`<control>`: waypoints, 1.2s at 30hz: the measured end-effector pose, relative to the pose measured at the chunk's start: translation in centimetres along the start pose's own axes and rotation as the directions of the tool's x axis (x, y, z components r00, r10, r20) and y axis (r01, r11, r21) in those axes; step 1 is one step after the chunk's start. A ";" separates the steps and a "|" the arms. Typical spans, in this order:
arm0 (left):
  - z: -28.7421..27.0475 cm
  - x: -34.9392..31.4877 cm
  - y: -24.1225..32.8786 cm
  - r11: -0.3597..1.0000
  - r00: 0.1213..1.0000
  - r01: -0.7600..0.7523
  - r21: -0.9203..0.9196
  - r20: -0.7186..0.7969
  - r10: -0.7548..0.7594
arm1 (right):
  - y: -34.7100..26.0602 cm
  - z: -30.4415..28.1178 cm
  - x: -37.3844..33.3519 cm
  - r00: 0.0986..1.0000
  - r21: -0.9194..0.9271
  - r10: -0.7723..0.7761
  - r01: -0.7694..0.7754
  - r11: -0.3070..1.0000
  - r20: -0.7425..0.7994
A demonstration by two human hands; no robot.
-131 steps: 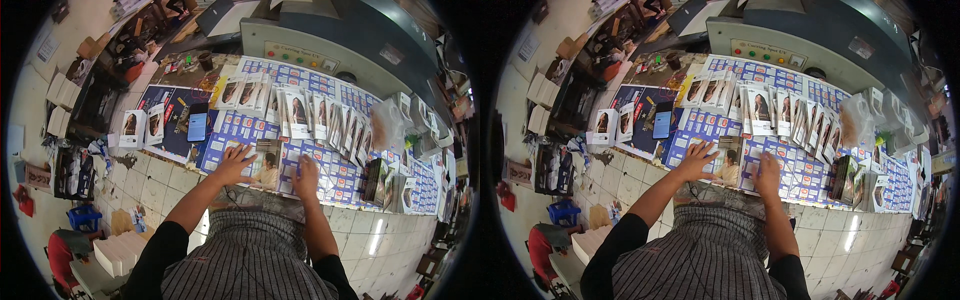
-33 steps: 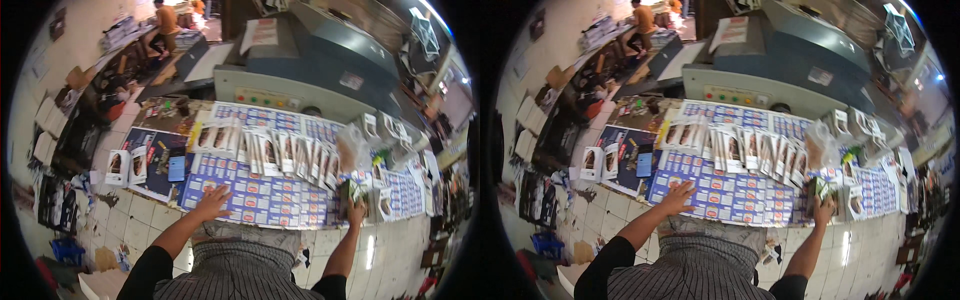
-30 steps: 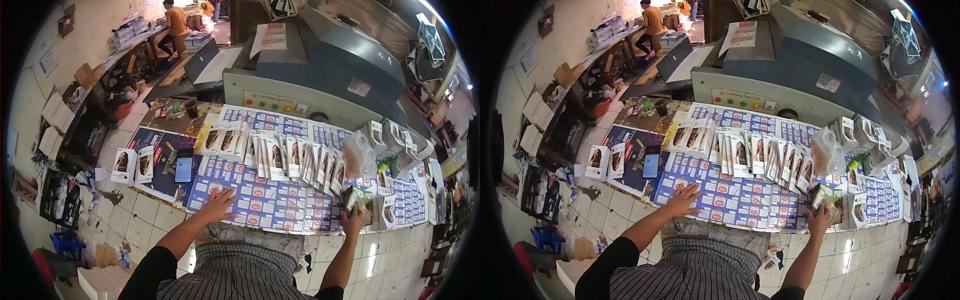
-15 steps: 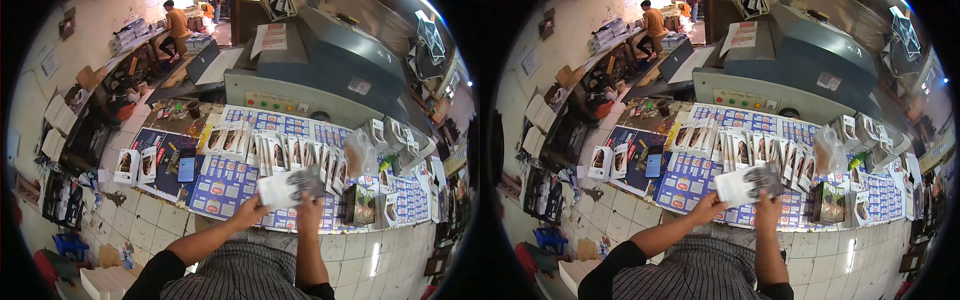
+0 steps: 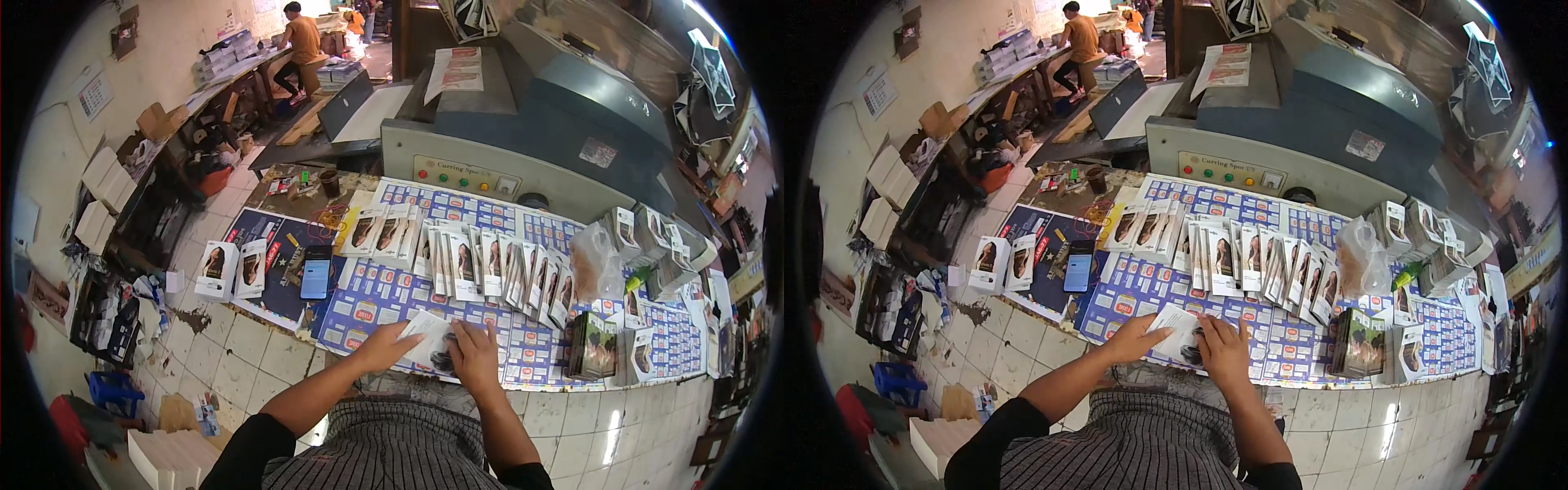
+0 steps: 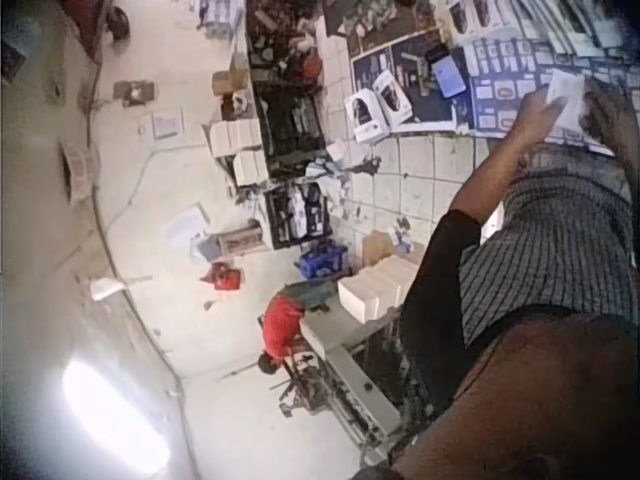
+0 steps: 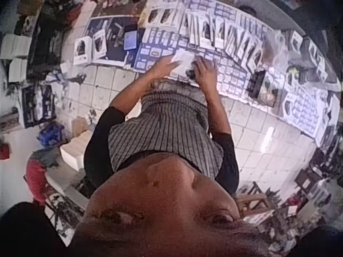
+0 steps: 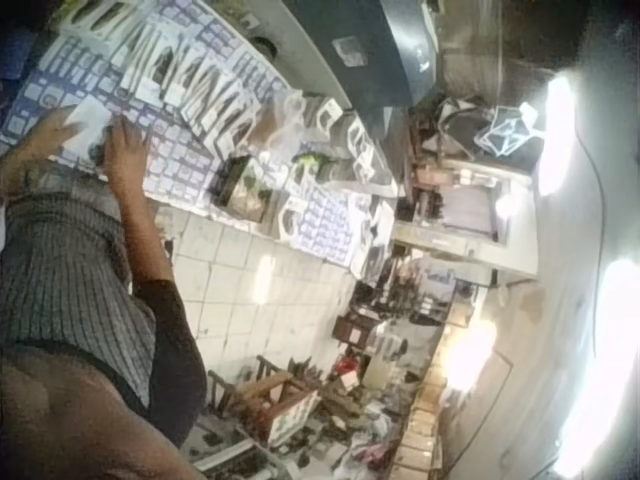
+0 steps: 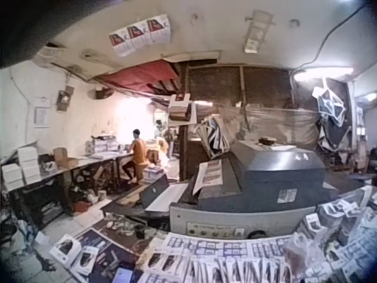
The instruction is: The person sorts through printed packaging sleeves on a table, picking them up individually and grouping them together.
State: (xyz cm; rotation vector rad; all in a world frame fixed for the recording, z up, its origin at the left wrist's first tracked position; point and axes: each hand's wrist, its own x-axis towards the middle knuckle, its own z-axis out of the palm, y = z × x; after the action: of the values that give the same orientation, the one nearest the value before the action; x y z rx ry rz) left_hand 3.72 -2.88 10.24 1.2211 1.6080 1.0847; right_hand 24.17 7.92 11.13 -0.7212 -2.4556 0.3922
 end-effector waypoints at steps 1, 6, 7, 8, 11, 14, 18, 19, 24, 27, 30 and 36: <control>0.0 0.0 -0.2 0.997 1.000 0.024 -0.075 -0.017 -0.026 | -0.2 0.1 -0.1 0.999 -0.005 -0.022 0.022 1.000 -0.033; -0.4 -0.3 0.5 0.969 0.993 0.105 -0.226 -0.028 -0.114 | -0.8 0.2 -0.2 0.983 -0.082 -0.099 0.087 0.993 -0.157; -0.5 -0.4 0.9 0.974 0.996 0.079 -0.214 -0.017 -0.084 | -0.6 0.2 -0.4 0.992 -0.010 -0.047 0.046 0.999 -0.118; -0.6 -0.4 1.1 0.978 0.998 0.052 -0.203 -0.005 -0.055 | -0.5 0.1 -0.5 0.997 0.060 0.003 0.001 0.998 -0.075; -1.0 -0.4 0.5 0.979 0.994 0.108 -0.174 0.041 -0.102 | -1.5 -0.9 0.5 0.937 0.370 0.326 -0.349 0.861 0.124; -1.1 -0.6 -0.5 0.980 0.997 0.046 -0.191 -0.044 -0.056 | -1.7 -1.0 0.8 0.933 0.530 0.351 -0.337 0.778 0.076; -0.3 -1.3 -2.5 0.851 0.993 0.100 -0.516 -0.009 -0.122 | -1.5 -0.9 0.9 0.974 0.335 0.213 -0.178 0.925 -0.072; -0.1 -1.3 -2.8 0.869 0.993 0.113 -0.481 0.067 -0.092 | -1.8 -1.0 1.3 0.978 0.319 0.202 -0.175 0.931 -0.053; 1.7 -1.3 -3.9 0.786 0.982 0.181 -0.591 0.149 -0.114 | -2.0 0.6 1.7 0.980 0.257 0.129 -0.087 0.963 -0.151; 1.8 -1.6 -5.3 0.784 0.984 0.174 -0.596 0.141 -0.111 | -3.1 0.1 2.8 0.926 -0.116 -0.194 0.165 0.979 -0.323; 1.0 -1.3 -6.6 0.389 0.979 0.198 -0.900 0.201 -0.034 | -2.7 1.2 1.6 0.975 0.254 -0.043 0.099 0.962 -0.216; 0.6 -2.0 -7.1 0.188 0.966 0.215 -0.958 0.237 0.107 | -4.1 3.6 2.0 0.849 0.905 0.334 -0.426 -0.025 0.409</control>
State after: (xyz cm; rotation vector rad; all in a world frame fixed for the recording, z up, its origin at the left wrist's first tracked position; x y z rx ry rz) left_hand 2.79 -5.88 3.50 0.3072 0.3906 1.4567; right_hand 19.06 5.25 10.77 -0.6638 -1.2663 2.0994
